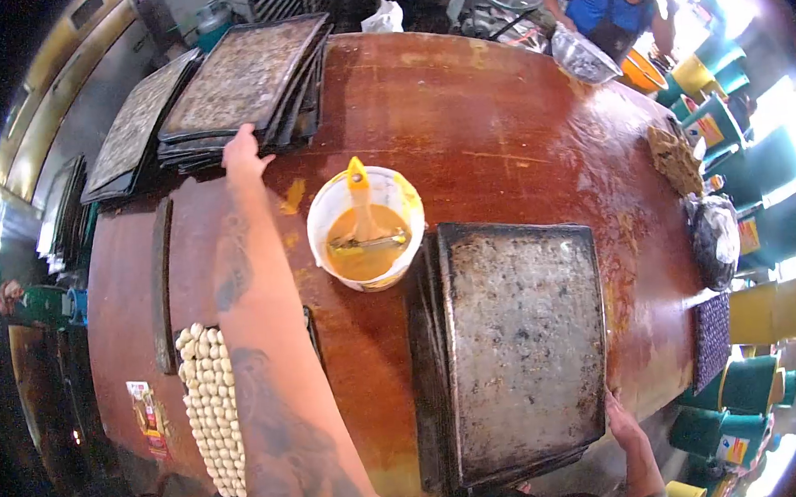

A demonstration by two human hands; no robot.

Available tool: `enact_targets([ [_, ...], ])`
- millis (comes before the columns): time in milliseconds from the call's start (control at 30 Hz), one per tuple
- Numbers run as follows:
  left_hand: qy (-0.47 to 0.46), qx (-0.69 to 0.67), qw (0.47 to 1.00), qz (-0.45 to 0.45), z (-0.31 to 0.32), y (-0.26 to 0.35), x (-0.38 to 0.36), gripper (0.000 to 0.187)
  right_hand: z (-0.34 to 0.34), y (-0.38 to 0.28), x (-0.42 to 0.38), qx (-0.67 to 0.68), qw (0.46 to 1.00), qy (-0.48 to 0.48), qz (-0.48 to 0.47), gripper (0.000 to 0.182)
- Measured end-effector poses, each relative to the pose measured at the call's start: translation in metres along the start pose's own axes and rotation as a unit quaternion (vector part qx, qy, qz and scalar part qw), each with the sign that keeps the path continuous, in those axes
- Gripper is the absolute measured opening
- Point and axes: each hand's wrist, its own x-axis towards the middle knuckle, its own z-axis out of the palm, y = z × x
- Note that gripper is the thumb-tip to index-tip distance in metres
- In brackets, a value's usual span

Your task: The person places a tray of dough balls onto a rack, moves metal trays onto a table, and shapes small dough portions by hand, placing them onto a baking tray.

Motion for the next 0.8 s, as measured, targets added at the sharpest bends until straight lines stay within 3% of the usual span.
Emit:
enact_targets([
  [133, 0.025, -0.039, 0.999, -0.026, 0.004, 0.005, -0.034, 0.066, 0.005, 0.041, 0.016, -0.109, 0.990, 0.007, 0.092, 0.062],
  [200, 0.041, -0.015, 0.998, -0.055, -0.015, -0.003, -0.060, 0.073, 0.003, 0.050, 0.018, -0.052, 0.994, 0.007, 0.091, 0.065],
  [233, -0.008, 0.052, 0.999, -0.014, -0.035, -0.005, -0.078, 0.082, 0.002, 0.052, 0.018, -0.015, 0.996, 0.009, 0.090, 0.066],
  [300, -0.001, 0.172, 0.982, 0.077, -0.069, -0.009, -0.136, 0.082, 0.003, 0.062, 0.016, 0.036, 0.995, 0.017, 0.095, 0.069],
  [400, 0.002, 0.424, 0.883, 0.202, -0.144, 0.009, -0.241, 0.073, 0.005, 0.077, 0.013, 0.075, 0.992, 0.023, 0.099, 0.073],
  [467, 0.062, 0.538, 0.802, 0.252, -0.214, 0.014, -0.286, 0.064, 0.007, 0.083, 0.012, 0.087, 0.992, 0.025, 0.094, 0.076],
  [600, 0.162, 0.665, 0.720, 0.119, -0.326, 0.032, -0.381, 0.050, 0.006, 0.093, 0.007, 0.094, 0.992, 0.023, 0.082, 0.081],
  [667, 0.125, 0.668, 0.733, 0.046, -0.391, 0.017, -0.395, 0.046, 0.006, 0.098, 0.001, 0.091, 0.993, 0.018, 0.075, 0.084],
  [800, 0.083, 0.578, 0.812, 0.004, -0.415, 0.023, -0.436, 0.040, 0.005, 0.090, -0.017, 0.059, 0.997, -0.006, 0.059, 0.085],
])
